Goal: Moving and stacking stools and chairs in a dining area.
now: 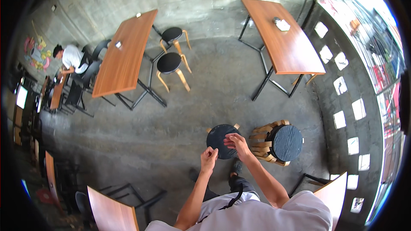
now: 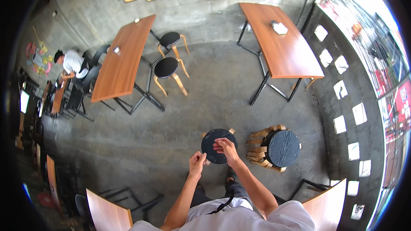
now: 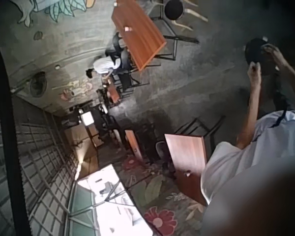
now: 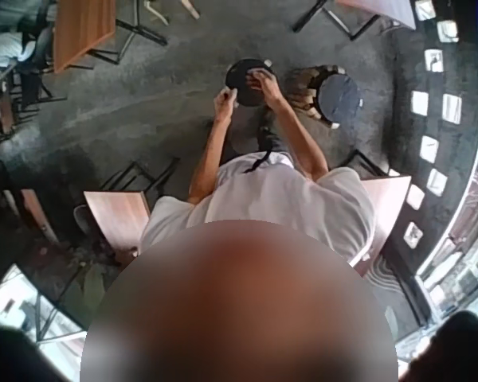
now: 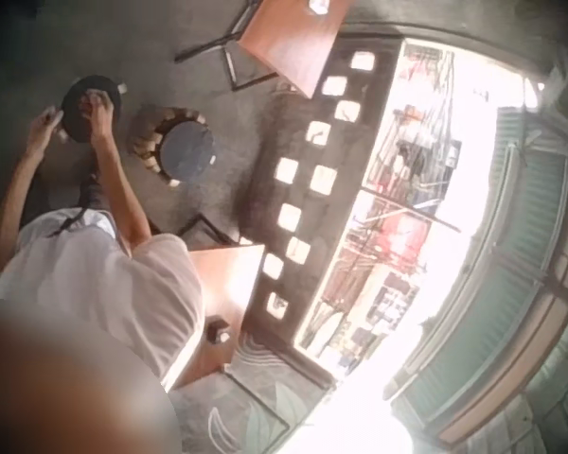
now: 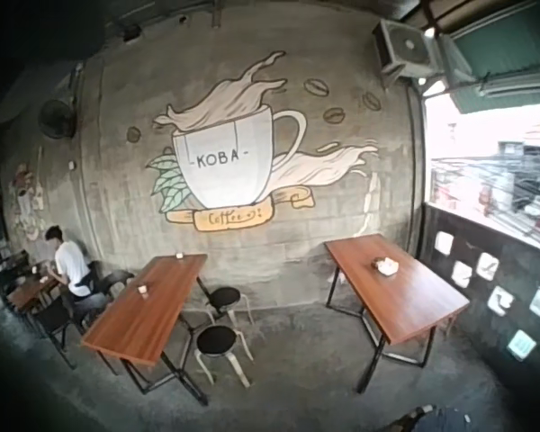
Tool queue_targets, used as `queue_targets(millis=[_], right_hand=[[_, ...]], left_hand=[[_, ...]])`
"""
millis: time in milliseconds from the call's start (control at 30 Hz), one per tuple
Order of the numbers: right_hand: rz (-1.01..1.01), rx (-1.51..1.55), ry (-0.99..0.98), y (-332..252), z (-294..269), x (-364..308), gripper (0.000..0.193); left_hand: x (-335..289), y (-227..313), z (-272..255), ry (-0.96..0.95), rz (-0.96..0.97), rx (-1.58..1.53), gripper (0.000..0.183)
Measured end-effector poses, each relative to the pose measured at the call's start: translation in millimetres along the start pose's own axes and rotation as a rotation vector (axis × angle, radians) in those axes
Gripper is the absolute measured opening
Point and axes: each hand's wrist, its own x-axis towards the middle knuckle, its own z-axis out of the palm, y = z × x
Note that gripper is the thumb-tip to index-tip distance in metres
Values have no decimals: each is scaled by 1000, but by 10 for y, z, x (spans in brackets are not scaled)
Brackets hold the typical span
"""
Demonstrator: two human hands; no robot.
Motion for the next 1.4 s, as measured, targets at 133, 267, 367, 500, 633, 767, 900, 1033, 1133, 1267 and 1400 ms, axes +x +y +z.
queue_targets(millis=[133, 267, 367, 500, 633, 767, 900, 1033, 1133, 1267, 1400], right_hand=[[-157, 77, 8, -236, 505, -372, 27], [-188, 127, 109, 92, 1022, -601, 23], [-148, 268, 160, 436, 1504, -766, 22], [13, 273, 96, 719, 2152, -954, 20], [24, 126, -22, 647, 2537, -886, 20], [-27, 14, -28, 569, 2881, -578, 21], [-1, 25, -76, 463, 3304, -165, 23], [4, 60, -164, 307, 3683, 289, 21], [-1, 80, -203, 157, 3881, 692, 20], [-33, 93, -225, -140, 3992, 1300, 22], [-79, 130, -215, -654, 3999, 1855, 22]], left_hand=[[-65, 479, -388, -79, 78, 66, 41], [-250, 702, -1189, -203, 88, 134, 43], [-367, 851, -1823, -211, 102, 208, 47], [-415, 1080, -2526, -138, 51, 489, 53], [-335, 1398, -2828, 0, 167, 293, 52], [-223, 1706, -2874, 35, 324, 156, 29], [-129, 1782, -3097, 63, 388, 157, 6], [64, 2053, -3204, 140, 365, 157, 6], [412, 2254, -3357, 116, 348, 189, 7], [1058, 2522, -3388, 98, 397, 107, 8], [1742, 2761, -3353, 51, 428, 41, 8]])
